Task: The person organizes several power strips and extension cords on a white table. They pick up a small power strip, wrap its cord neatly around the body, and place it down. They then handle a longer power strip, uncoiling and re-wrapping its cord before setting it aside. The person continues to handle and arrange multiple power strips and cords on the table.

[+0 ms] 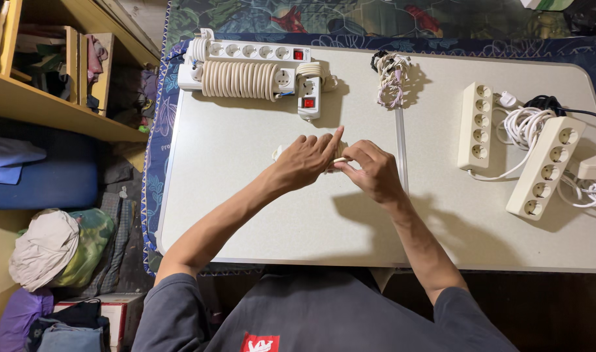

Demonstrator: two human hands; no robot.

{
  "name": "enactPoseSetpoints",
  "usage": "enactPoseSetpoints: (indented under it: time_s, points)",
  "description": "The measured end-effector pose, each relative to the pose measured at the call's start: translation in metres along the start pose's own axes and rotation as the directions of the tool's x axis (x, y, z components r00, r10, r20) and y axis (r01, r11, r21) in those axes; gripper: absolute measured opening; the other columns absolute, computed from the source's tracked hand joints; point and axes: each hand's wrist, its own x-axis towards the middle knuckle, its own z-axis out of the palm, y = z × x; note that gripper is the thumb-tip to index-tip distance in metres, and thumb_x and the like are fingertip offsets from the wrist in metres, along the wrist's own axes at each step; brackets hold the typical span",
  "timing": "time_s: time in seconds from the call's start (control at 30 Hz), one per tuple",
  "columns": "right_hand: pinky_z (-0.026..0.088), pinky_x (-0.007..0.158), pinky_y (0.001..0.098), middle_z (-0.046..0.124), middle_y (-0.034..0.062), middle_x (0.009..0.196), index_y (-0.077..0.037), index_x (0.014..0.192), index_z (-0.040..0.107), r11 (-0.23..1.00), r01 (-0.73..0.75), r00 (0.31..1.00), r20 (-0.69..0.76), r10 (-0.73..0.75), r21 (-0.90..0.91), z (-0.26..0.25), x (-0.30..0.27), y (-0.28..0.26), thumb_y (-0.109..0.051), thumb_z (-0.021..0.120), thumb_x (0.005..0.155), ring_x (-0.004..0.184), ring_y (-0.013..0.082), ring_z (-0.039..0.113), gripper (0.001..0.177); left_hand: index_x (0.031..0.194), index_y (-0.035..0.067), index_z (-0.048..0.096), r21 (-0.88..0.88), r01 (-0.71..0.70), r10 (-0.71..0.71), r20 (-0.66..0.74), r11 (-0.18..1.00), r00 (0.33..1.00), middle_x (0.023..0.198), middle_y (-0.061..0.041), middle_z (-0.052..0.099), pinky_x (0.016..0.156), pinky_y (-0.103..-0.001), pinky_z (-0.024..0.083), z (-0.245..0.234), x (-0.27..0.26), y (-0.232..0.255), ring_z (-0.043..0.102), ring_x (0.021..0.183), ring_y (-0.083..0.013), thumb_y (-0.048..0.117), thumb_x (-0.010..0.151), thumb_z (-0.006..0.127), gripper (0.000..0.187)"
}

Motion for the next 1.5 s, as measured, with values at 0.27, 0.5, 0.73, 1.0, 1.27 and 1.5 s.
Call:
enactPoseSetpoints:
  time_s: [0.27,0.5,0.73,1.0,1.27,1.5]
  points:
    - [0.042,0.053,0.0284,0.053,-0.0020,0.079,-0.005,0.102,0.063,0.788,-0.511,0.854,0.309,0.419,0.343,0.003,0.011,0.009,-0.015,0.093,0.073,0.064,0.0081,0.046,0.043,0.159,-0.004,-0.005,-0.315,0.124,-0.050,0.232,0.941,0.972,0.077,-0.021,0.072,0.059,-0.049,0.054,-0.037,0.011,0.003,0.071,0.063,-0.0355,0.026,0.096,0.066,0.100]
    - [0.059,0.076,0.0245,0.071,-0.0011,0.099,-0.003,0.113,0.071,0.603,-0.585,0.794,0.533,0.291,0.542,0.005,0.006,0.027,-0.022,0.093,0.078,0.090,0.0068,0.070,0.045,0.160,0.002,-0.005,-0.414,0.021,-0.024,-0.001,0.910,1.000,0.067,-0.017,0.071,0.051,-0.046,0.056,-0.029,0.005,0.012,0.069,0.053,-0.0339,0.035,0.100,0.070,0.102]
    - [0.056,0.065,0.0300,0.071,0.0054,0.094,-0.002,0.105,0.072,0.493,-0.782,0.601,0.674,0.429,0.383,0.016,-0.009,0.034,-0.019,0.089,0.073,0.083,0.0147,0.067,0.040,0.162,0.007,-0.008,-0.440,0.124,0.034,0.335,0.890,0.942,0.085,-0.020,0.074,0.058,-0.047,0.059,-0.036,-0.002,0.015,0.073,0.065,-0.0356,0.010,0.085,0.071,0.111]
    - [0.057,0.088,0.0272,0.074,0.0020,0.095,-0.002,0.097,0.074,0.486,-0.602,0.790,0.562,0.246,0.633,0.034,-0.009,0.048,-0.010,0.078,0.091,0.097,0.0104,0.067,0.011,0.163,0.013,-0.004,-0.510,0.144,0.064,0.367,0.848,0.928,0.095,-0.020,0.075,0.066,-0.047,0.058,-0.046,-0.009,-0.013,0.073,0.077,-0.0384,0.012,0.080,0.072,0.113]
    - [0.054,0.070,0.0257,0.070,0.0018,0.086,-0.005,0.100,0.074,-0.007,-0.713,0.678,0.692,0.248,0.701,0.062,-0.013,0.071,-0.025,0.075,0.096,0.077,0.0094,0.064,0.021,0.158,0.017,0.033,-0.576,0.220,-0.104,0.228,0.787,0.968,0.084,-0.014,0.078,0.066,-0.048,0.060,-0.052,-0.012,-0.010,0.074,0.066,-0.0318,0.056,0.079,0.071,0.097]
    - [0.060,0.076,0.0282,0.068,0.0020,0.100,-0.005,0.116,0.068,-0.373,-0.501,0.752,0.606,0.258,0.781,0.088,-0.020,0.086,-0.020,0.074,0.096,0.084,0.0119,0.068,0.026,0.145,0.011,0.046,-0.874,0.077,-0.209,-0.028,0.480,0.978,0.093,-0.016,0.078,0.067,-0.037,0.064,-0.035,-0.014,-0.018,0.079,0.075,-0.0267,0.063,0.081,0.076,0.088]
